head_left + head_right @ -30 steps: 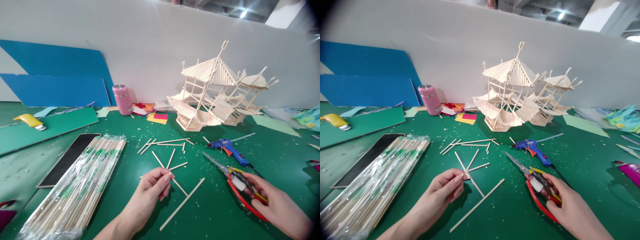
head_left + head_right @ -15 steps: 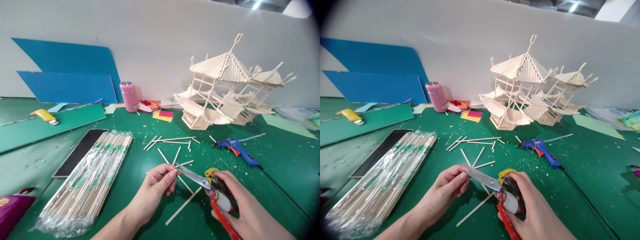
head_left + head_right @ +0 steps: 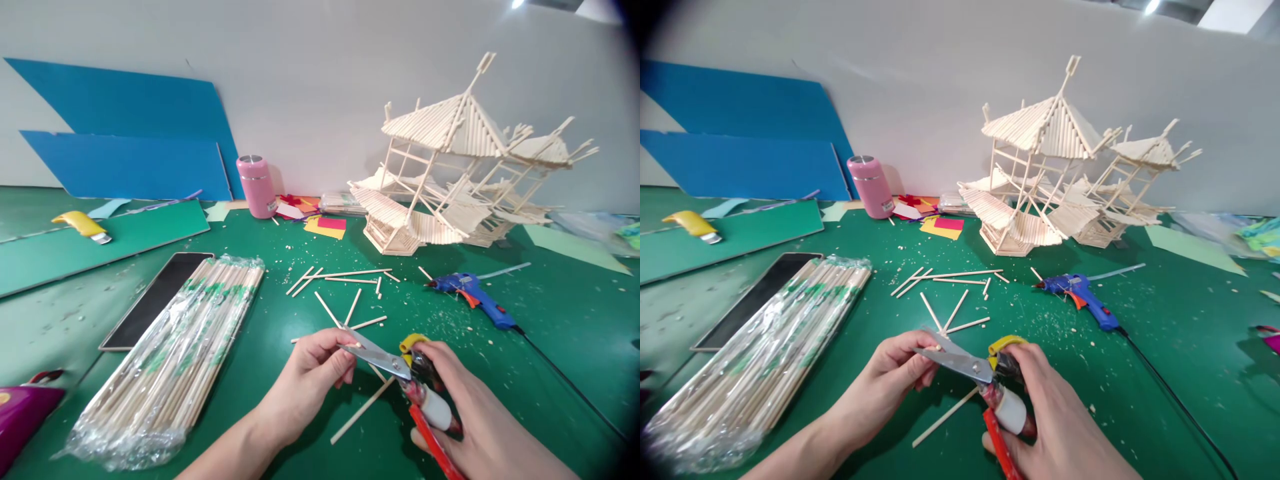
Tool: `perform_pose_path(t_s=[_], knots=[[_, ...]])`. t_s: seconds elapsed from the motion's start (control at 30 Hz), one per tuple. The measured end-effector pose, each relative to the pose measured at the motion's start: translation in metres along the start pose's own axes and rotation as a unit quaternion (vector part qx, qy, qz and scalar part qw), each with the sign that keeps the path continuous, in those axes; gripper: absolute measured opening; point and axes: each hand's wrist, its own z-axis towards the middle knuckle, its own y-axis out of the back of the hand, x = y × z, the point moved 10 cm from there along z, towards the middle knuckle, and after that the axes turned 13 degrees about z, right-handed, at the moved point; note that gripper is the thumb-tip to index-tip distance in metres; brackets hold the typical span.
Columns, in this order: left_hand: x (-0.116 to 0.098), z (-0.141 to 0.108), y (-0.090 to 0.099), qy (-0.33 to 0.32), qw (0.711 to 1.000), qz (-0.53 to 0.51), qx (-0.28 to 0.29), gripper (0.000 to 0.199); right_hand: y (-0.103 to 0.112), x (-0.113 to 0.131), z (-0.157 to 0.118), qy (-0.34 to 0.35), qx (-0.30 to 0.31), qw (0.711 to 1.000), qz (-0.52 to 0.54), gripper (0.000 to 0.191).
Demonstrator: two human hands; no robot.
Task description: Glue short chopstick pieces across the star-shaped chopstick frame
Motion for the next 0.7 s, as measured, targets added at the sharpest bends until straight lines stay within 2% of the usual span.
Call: perform_pose_path(t_s=[0.13, 0.27, 0.43, 0.7], knots=[[-0.001, 0.0, -0.001, -0.004, 1.0, 0.009, 0.005, 0.024, -0.001, 0.001, 0.0, -0.014, -0.002, 1.0, 0.027, 0.065], [-0.003, 0.0, 0.0, 0.0, 1.0, 0.009, -0.005, 0.022, 0.005, 0.008, 0.003, -0.019, -0.029, 0.998, 0.059, 0.057], [-0.004, -0.001, -0.002, -0.01, 1.0, 0.009, 0.009, 0.018, 0.003, 0.022, 0.006, 0.008, 0.0, 0.999, 0.038, 0.042], [-0.005, -0.002, -0.002, -0.021, 0.999, -0.023, 0.022, 0.015, -0.003, 0.025, 0.009, 0.007, -0.008, 1.0, 0.012, 0.027]])
